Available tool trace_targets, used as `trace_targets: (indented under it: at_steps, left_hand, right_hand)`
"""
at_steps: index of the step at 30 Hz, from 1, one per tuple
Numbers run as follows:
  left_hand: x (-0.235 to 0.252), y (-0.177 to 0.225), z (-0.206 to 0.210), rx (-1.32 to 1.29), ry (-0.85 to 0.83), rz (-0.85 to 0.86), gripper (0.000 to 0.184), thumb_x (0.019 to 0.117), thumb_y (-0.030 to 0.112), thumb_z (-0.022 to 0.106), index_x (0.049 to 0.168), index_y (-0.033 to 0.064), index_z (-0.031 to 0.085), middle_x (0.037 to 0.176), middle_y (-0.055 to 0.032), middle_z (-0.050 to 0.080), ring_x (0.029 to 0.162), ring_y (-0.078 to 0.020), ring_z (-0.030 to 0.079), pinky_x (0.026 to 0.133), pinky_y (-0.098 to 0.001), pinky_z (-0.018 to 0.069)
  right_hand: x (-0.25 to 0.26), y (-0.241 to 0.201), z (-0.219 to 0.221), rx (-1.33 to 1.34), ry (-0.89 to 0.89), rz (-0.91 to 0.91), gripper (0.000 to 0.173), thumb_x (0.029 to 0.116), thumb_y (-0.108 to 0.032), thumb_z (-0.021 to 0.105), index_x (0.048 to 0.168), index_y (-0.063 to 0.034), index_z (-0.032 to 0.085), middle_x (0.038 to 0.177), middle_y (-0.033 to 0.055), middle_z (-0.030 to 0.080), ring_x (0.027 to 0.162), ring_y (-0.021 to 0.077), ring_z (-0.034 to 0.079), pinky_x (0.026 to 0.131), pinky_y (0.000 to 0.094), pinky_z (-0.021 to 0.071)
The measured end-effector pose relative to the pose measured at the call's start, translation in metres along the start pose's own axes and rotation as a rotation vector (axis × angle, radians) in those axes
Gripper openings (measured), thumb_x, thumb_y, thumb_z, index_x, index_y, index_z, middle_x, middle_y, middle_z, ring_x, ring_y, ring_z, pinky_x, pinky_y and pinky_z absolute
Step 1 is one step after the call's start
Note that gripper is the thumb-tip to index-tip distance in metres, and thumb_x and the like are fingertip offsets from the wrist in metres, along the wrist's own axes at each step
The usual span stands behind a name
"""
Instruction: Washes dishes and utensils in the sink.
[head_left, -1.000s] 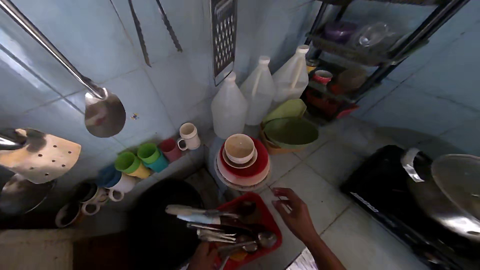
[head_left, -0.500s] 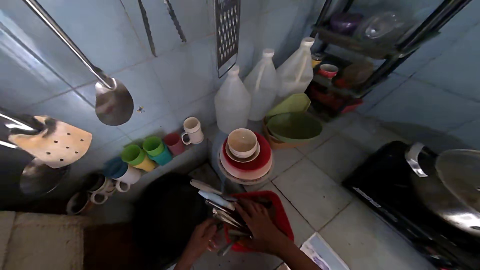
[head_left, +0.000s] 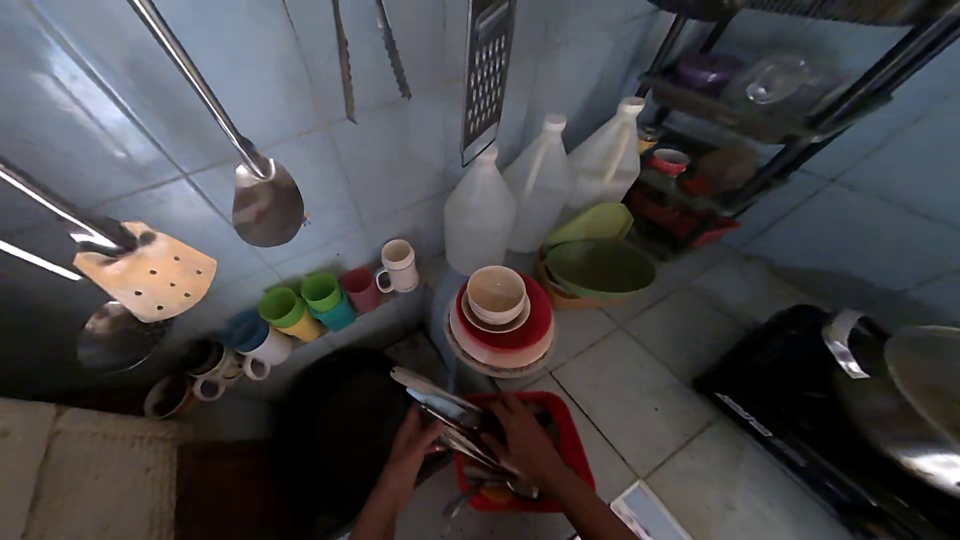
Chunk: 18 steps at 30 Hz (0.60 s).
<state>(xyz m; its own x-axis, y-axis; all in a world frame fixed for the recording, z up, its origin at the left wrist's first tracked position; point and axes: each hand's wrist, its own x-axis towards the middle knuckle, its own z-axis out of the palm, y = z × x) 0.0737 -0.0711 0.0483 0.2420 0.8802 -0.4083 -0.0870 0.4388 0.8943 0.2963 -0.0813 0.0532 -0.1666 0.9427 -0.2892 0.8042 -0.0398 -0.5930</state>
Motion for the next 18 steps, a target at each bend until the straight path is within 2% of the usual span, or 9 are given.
trace_targets:
  at_steps: [3, 5, 7, 10, 13, 16, 18]
  left_hand:
    - [0.006, 0.0, 0.004, -0.039, -0.024, 0.0, 0.066, 0.0985, 0.02, 0.061, 0.154, 0.0042, 0.03, 0.137, -0.0153, 0.058, 0.116, -0.0214, 0.063, 0.094, -0.0388, 0.056]
    - [0.006, -0.002, 0.007, -0.051, -0.02, 0.007, 0.067, 0.0977, 0.02, 0.061, 0.154, 0.0032, 0.029, 0.137, -0.0155, 0.057, 0.118, -0.0212, 0.062, 0.096, -0.0389, 0.0552]
    - [0.005, -0.002, 0.007, -0.051, -0.006, 0.003, 0.066, 0.0992, 0.019, 0.059, 0.155, 0.0026, 0.028, 0.139, -0.0161, 0.057, 0.118, -0.0217, 0.062, 0.096, -0.0391, 0.0552]
    - [-0.001, -0.003, 0.0, -0.068, -0.025, -0.001, 0.066, 0.0987, 0.018, 0.057, 0.155, 0.0026, 0.027, 0.138, -0.0151, 0.058, 0.115, -0.0205, 0.064, 0.093, -0.0377, 0.0568]
    - [-0.009, -0.008, -0.012, -0.077, -0.083, 0.015, 0.074, 0.0927, 0.025, 0.064, 0.153, 0.0006, 0.027, 0.132, -0.0134, 0.061, 0.112, -0.0195, 0.066, 0.092, -0.0371, 0.0578]
    - [-0.014, -0.011, -0.018, -0.035, -0.121, 0.033, 0.082, 0.0898, 0.03, 0.066, 0.154, -0.0005, 0.026, 0.136, -0.0122, 0.06, 0.116, -0.018, 0.063, 0.096, -0.0363, 0.0556]
    - [-0.014, -0.012, -0.02, -0.021, -0.132, 0.042, 0.084, 0.0892, 0.032, 0.067, 0.154, -0.001, 0.025, 0.136, -0.0118, 0.061, 0.117, -0.0177, 0.063, 0.097, -0.0366, 0.0552]
  right_hand:
    - [-0.001, 0.012, 0.004, 0.047, 0.007, -0.101, 0.069, 0.0879, -0.05, 0.073, 0.134, 0.0001, 0.061, 0.139, 0.0247, 0.057, 0.131, 0.0413, 0.054, 0.112, 0.0601, 0.0396]
    - [-0.005, 0.015, 0.005, 0.098, -0.001, -0.164, 0.089, 0.078, -0.058, 0.081, 0.144, -0.0036, 0.055, 0.143, 0.0218, 0.057, 0.135, 0.04, 0.051, 0.114, 0.0664, 0.0333]
    - [-0.009, 0.009, -0.001, 0.051, -0.1, -0.159, 0.109, 0.0725, -0.056, 0.087, 0.158, -0.0088, 0.038, 0.155, 0.0211, 0.045, 0.144, 0.0408, 0.041, 0.117, 0.0695, 0.0242]
    - [-0.011, 0.005, -0.01, -0.007, -0.228, -0.157, 0.127, 0.0648, -0.053, 0.093, 0.164, -0.0128, 0.025, 0.162, 0.0217, 0.034, 0.149, 0.0422, 0.033, 0.12, 0.0695, 0.0174]
    - [-0.012, 0.006, -0.01, -0.093, -0.306, -0.175, 0.133, 0.0655, -0.051, 0.093, 0.166, -0.0155, 0.013, 0.166, 0.0223, 0.027, 0.152, 0.0439, 0.027, 0.121, 0.0695, 0.0118]
    - [-0.01, 0.007, 0.007, -0.171, -0.23, -0.205, 0.129, 0.0691, -0.045, 0.091, 0.166, -0.015, 0.012, 0.162, 0.0246, 0.033, 0.149, 0.0444, 0.033, 0.121, 0.07, 0.0147]
    - [-0.009, 0.007, 0.016, -0.141, -0.135, -0.237, 0.12, 0.0713, -0.037, 0.09, 0.164, -0.0095, 0.019, 0.155, 0.0287, 0.042, 0.144, 0.0469, 0.039, 0.12, 0.0667, 0.0207]
